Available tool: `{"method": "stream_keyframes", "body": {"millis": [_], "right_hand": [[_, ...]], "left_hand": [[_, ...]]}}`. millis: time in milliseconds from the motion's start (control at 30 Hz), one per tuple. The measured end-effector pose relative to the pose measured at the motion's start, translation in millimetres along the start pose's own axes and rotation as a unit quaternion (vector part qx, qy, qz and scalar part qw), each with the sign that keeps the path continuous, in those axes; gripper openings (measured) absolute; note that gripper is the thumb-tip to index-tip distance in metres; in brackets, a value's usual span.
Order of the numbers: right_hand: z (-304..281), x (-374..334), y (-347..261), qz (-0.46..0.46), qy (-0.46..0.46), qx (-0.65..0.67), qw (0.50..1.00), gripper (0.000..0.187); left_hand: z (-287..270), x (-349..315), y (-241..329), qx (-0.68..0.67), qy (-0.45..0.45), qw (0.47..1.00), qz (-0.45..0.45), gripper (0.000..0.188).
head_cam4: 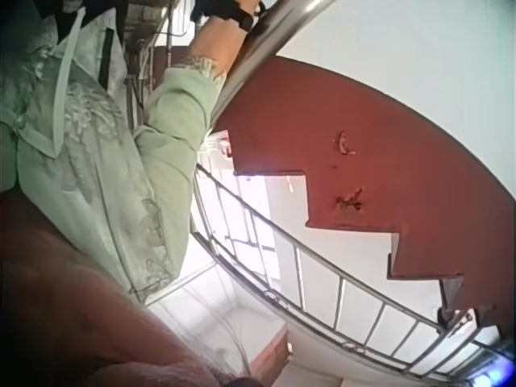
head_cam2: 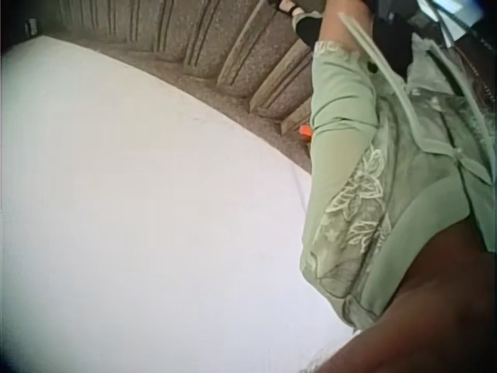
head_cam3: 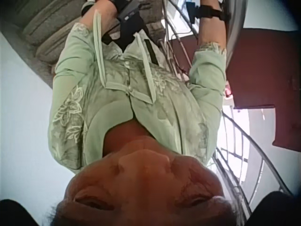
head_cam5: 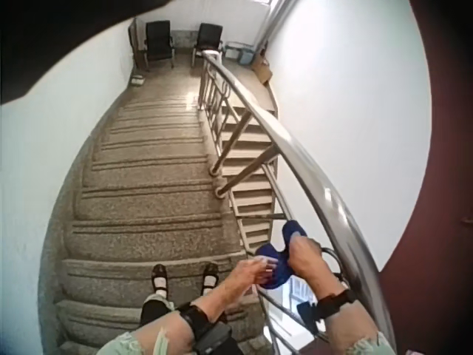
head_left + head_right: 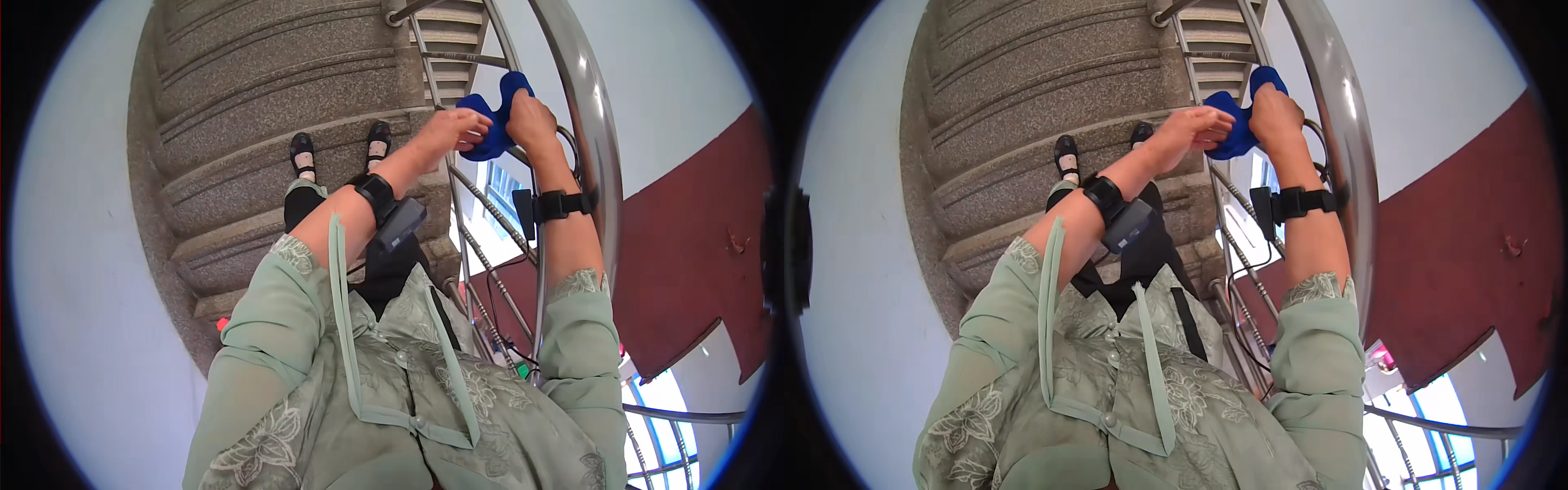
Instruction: The person rinses a blue cloth in a basin of water, wrings it out, and wipes down the metal handrail of a staircase. They move along the railing, wiping the top and sides with the cloth.
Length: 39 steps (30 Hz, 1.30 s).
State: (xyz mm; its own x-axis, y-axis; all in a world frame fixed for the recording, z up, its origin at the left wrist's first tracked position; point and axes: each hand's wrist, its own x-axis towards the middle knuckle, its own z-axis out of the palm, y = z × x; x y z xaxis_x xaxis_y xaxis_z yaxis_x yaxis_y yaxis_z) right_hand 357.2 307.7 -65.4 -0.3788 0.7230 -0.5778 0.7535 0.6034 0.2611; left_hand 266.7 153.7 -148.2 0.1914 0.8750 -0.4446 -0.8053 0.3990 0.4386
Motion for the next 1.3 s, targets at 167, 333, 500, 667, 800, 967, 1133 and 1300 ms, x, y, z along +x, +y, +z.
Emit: {"method": "stream_keyframes", "body": {"millis": [167,333,500,667,800,967,1133,1300], "right_hand": [[-19.8,-34.8,-35.7,-0.075,0.115,0.329,0.934,0.033],[-24.3,-100.8,-119.6,-0.184,0.179,0.469,0.845,0.035],[-18.7,-172.4,-184.9,-0.206,0.179,0.465,0.842,0.028],[-35.5,-188.6,-192.4,-0.201,0.153,0.494,0.832,0.025],[-71.4,-184.9,-138.6,-0.178,0.242,0.450,0.841,0.026],[-129.9,-195.2,-57.7,-0.082,0.332,0.334,0.878,0.034],[-175.8,-182.3,26.7,0.073,0.387,0.182,0.901,0.031],[-173.0,-121.6,74.6,0.121,0.339,0.088,0.929,0.031]], "left_hand": [[-11.5,-31.0,47.3,-0.096,0.040,0.990,-0.090,0.057],[-27.3,-76.5,51.1,-0.151,0.062,0.977,-0.140,0.058],[-47.1,-145.0,51.4,-0.190,0.042,0.981,-0.003,0.041],[-52.8,-195.6,61.3,-0.147,0.165,0.970,-0.104,0.031],[-52.2,-201.7,97.7,-0.023,0.172,0.974,-0.144,0.040],[15.4,-166.4,134.8,-0.017,0.043,0.997,-0.057,0.054],[93.6,-96.7,166.9,0.155,0.056,0.986,-0.001,0.049],[129.4,-6.6,169.9,0.299,0.128,0.936,0.133,0.054]]}}
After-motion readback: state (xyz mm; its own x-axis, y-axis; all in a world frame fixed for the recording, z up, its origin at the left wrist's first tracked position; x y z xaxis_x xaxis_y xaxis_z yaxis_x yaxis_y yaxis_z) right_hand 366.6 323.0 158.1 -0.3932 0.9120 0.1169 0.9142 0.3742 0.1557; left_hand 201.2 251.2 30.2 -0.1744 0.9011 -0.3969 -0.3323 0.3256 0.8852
